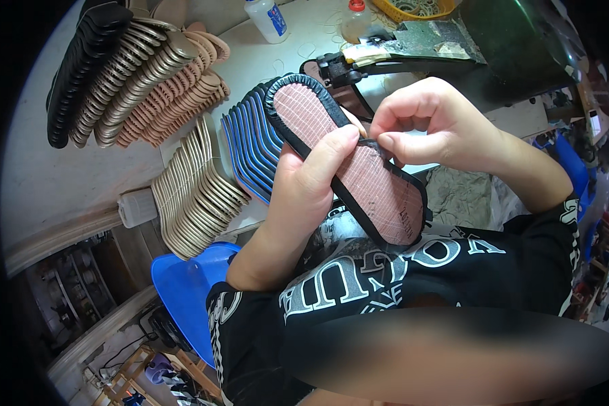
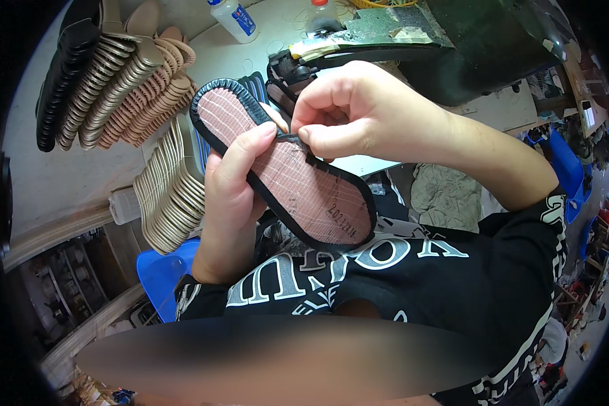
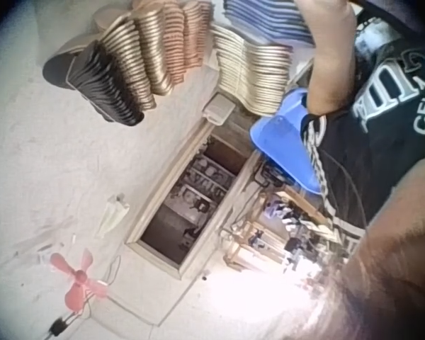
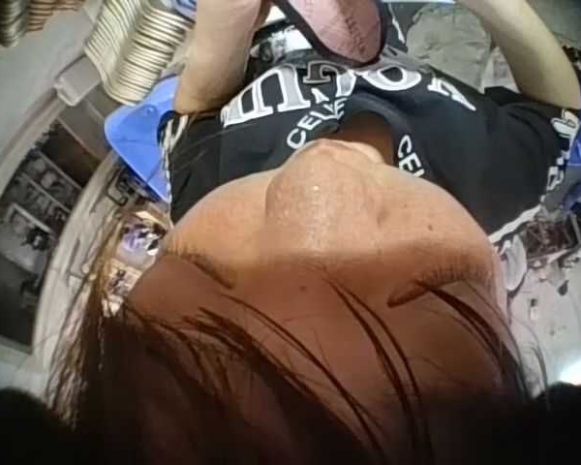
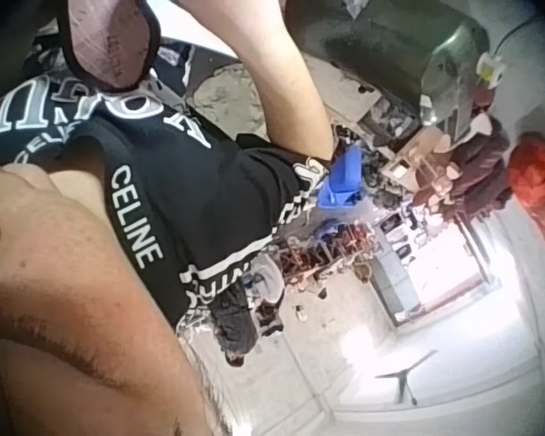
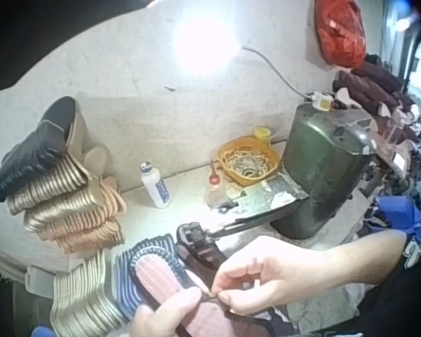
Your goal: The recorder is applying glue to shoe outsoles and insoles, then stacking them as part of a manufacturing process.
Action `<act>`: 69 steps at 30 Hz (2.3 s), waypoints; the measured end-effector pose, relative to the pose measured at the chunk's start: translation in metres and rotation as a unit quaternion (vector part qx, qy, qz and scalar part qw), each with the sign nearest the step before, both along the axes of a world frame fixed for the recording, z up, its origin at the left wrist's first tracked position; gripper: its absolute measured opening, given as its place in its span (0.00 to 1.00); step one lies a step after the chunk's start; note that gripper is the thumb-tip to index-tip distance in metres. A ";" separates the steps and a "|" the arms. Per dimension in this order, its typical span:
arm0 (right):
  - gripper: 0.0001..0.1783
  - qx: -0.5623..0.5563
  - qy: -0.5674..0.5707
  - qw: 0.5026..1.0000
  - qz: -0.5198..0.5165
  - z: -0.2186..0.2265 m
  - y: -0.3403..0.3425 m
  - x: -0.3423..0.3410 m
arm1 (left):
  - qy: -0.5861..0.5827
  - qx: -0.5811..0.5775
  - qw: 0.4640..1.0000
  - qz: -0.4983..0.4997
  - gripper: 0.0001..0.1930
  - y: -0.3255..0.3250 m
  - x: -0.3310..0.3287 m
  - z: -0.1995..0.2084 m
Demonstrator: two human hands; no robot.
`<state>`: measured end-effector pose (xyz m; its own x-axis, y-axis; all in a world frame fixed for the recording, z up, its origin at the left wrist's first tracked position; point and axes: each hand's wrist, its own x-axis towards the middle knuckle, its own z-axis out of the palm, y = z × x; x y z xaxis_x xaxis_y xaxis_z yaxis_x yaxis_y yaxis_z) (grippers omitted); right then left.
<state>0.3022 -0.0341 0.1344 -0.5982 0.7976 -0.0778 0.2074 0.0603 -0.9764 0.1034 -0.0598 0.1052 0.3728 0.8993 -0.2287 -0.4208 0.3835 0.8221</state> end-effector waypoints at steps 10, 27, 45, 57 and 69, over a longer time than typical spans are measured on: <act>0.16 0.205 -0.040 0.978 0.017 0.002 0.001 -0.011 | 0.062 0.026 0.997 0.041 0.12 -0.005 -0.002 0.005; 0.09 0.528 -0.284 0.798 0.054 -0.002 0.000 -0.016 | 0.156 0.267 0.944 0.117 0.05 -0.002 -0.001 -0.008; 0.27 0.080 0.126 0.982 -0.116 -0.068 -0.014 0.022 | 0.054 0.094 0.993 0.044 0.12 0.047 -0.001 -0.013; 0.17 -0.267 0.246 0.921 -0.140 -0.096 -0.045 -0.007 | 0.437 0.374 0.804 0.150 0.17 0.133 0.022 -0.073; 0.14 -0.247 0.279 0.896 -0.241 -0.083 -0.004 0.001 | 0.517 0.302 0.791 0.125 0.26 0.180 0.040 -0.072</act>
